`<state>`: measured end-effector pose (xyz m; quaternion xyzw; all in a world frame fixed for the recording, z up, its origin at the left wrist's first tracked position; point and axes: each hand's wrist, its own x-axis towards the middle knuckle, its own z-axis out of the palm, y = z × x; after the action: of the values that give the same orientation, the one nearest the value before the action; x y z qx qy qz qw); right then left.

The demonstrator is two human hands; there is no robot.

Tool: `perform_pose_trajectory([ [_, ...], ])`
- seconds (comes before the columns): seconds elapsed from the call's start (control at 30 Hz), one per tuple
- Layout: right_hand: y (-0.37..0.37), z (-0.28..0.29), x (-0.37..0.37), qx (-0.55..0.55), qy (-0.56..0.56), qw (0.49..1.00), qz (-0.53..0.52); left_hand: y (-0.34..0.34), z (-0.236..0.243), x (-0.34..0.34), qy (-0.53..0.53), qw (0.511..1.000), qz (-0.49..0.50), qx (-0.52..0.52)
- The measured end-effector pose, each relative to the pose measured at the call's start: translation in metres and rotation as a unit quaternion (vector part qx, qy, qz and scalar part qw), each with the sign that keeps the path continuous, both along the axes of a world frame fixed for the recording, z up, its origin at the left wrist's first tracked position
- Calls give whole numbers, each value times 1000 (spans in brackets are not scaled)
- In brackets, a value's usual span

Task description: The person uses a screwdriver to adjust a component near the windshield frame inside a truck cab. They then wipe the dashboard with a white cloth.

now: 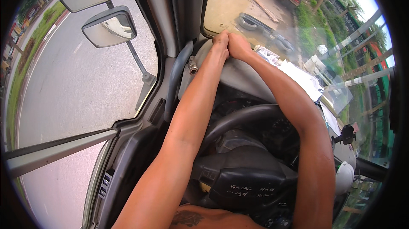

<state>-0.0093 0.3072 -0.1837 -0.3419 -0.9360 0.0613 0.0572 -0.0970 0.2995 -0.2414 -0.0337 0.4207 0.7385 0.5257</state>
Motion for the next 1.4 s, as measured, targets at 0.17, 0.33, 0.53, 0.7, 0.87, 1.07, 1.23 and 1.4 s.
perform_pose_trajectory([
  [0.17, 1, -5, -2, 9, 4, 1000, 5, 0, 0, -3, -9, 1000, -6, -4],
  [0.33, -3, -4, -7, 16, -13, 1000, -9, 3, -5, -6, 0, 999, 19, -45],
  [0.53, -6, 3, -15, 25, -35, 999, -4, 11, -16, -25, -14, 999, -26, -14],
  [0.7, 0, 2, -9, 22, -30, 999, 6, 17, -26, -26, -71, 987, -113, 87],
  [0.87, -2, -8, -10, 14, 3, 1000, 5, 23, -32, -22, -11, 1000, -1, 5],
  [1.07, 5, -7, 4, 34, -12, 999, -28, 24, -11, 1, 12, 998, 33, -52],
  [1.23, -8, 12, -19, 37, -16, 999, 22, 23, -29, -34, -35, 995, 7, 95],
  [1.4, 21, -4, 9, 33, -9, 999, -36, 29, 15, 17, 23, 994, 48, -91],
])
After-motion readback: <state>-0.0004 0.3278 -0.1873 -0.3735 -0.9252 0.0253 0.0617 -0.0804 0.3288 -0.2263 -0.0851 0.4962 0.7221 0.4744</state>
